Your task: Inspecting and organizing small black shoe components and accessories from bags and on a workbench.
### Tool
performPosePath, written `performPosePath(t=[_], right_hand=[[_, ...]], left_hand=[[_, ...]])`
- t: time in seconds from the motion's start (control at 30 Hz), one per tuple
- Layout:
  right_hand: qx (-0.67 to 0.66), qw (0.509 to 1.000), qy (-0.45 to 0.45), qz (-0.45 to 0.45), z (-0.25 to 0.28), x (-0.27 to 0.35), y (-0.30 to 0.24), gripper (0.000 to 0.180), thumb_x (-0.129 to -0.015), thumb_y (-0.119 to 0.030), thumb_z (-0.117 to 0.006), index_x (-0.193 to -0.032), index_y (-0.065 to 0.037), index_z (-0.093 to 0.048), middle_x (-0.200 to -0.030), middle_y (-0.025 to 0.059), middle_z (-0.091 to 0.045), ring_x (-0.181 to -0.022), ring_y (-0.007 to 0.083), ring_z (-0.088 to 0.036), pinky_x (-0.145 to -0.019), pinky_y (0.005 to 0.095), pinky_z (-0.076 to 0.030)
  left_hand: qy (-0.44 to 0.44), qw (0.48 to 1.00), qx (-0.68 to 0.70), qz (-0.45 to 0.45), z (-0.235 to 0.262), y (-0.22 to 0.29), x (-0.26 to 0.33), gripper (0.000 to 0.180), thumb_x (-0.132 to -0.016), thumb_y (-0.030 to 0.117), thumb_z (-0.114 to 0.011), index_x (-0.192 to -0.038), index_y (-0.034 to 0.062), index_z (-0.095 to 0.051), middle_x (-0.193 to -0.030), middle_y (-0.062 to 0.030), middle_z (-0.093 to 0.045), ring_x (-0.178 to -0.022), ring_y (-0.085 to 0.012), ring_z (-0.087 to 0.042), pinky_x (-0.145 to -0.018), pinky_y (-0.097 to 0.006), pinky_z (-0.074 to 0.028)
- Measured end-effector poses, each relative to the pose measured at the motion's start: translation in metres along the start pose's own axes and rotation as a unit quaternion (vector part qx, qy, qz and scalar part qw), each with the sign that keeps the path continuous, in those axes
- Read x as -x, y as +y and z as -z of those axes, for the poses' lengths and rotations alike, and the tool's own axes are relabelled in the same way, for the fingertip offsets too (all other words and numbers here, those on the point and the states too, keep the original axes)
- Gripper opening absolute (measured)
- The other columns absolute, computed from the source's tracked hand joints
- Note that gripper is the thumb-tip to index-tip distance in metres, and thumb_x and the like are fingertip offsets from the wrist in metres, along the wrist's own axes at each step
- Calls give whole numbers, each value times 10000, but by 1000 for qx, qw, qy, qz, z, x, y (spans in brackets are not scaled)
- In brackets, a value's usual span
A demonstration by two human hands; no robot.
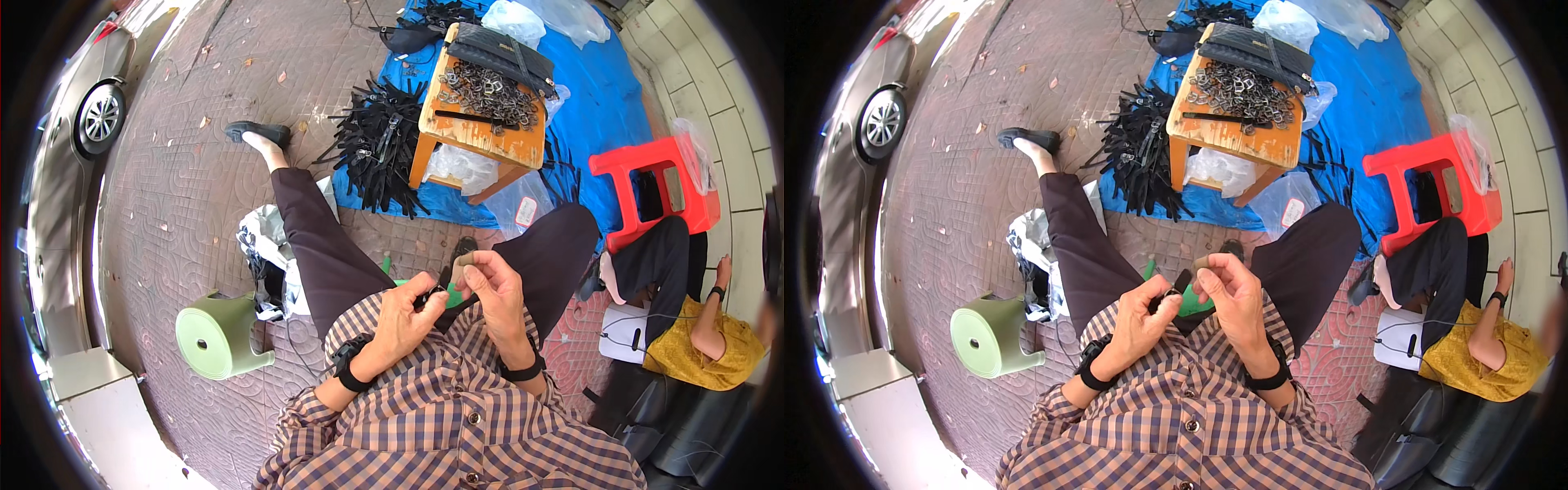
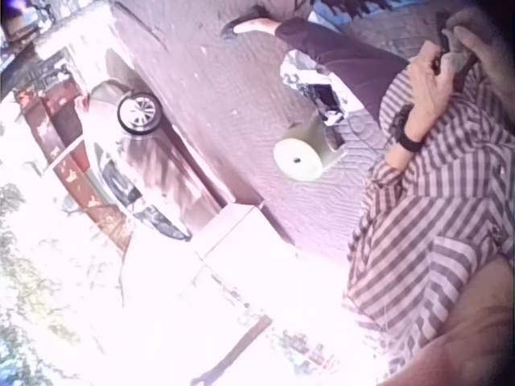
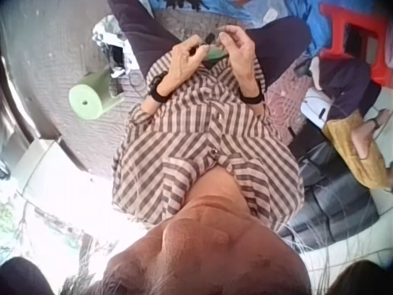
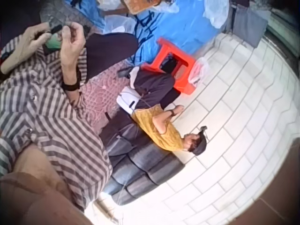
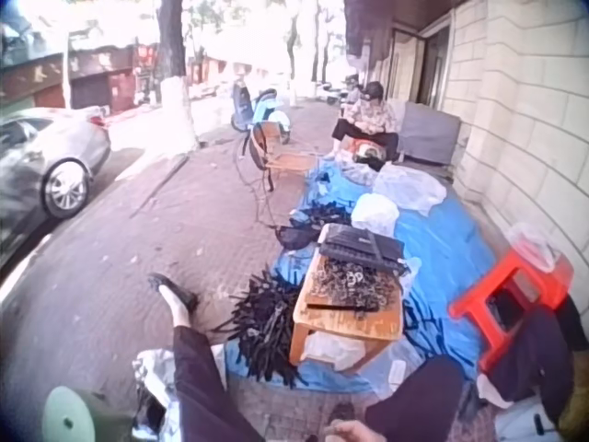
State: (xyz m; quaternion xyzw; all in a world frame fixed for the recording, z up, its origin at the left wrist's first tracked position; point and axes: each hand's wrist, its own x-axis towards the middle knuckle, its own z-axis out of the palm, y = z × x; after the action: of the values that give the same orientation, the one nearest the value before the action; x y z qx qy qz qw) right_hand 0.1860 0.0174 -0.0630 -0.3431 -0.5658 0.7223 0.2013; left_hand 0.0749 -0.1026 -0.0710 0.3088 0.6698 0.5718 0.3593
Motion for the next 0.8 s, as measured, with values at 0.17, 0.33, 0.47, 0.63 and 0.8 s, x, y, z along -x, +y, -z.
performPosePath(t=[0.17, 0.33, 0.47, 0.63, 0.8], right_hand=[[38, 999, 18, 35, 0, 1, -1, 241, -946, -207, -587, -1026, 20, -606, -871, 59, -636, -744, 103, -575, -714, 234, -468], [117, 993, -11, 19, -5, 1, 1, 158, -920, -94, -610, -1035, 15, -609, -905, 48, -636, -796, 84, -580, -735, 235, -481], [201, 971, 33, 128, -12, 5, -1, 143, -870, -20, -635, -1003, 22, -602, -855, 30, -606, -777, 93, -571, -685, 241, -471], [258, 954, 34, 150, -14, -3, 11, 225, -830, 7, -650, -1044, 21, -580, -867, 76, -617, -753, 121, -580, -665, 255, -469], [127, 991, 41, 23, 4, -20, 34, 283, -875, -33, -614, -1137, 40, -535, -951, 84, -625, -844, 117, -605, -748, 245, -505]], left_hand=[[-15, 1000, 21, -11, 1, -5, 0, 169, -895, 124, -600, -794, 3, -540, -608, -34, -459, -563, -88, -416, -512, -257, -358], [-57, 996, 64, 10, -3, -6, -1, 193, -917, 174, -610, -838, 2, -570, -605, -49, -487, -567, -120, -481, -528, -284, -388], [-58, 997, -12, 46, 1, -7, -1, 188, -918, 174, -569, -858, -3, -590, -605, -124, -520, -551, -198, -517, -539, -331, -411], [-73, 993, -12, 95, 3, -26, -11, 231, -926, 188, -522, -816, 0, -598, -568, -79, -512, -521, -153, -492, -496, -310, -376], [-89, 937, 160, 298, 26, -80, -46, 155, -881, 99, -468, -910, 27, -601, -652, -25, -578, -518, -88, -499, -453, -247, -372]])
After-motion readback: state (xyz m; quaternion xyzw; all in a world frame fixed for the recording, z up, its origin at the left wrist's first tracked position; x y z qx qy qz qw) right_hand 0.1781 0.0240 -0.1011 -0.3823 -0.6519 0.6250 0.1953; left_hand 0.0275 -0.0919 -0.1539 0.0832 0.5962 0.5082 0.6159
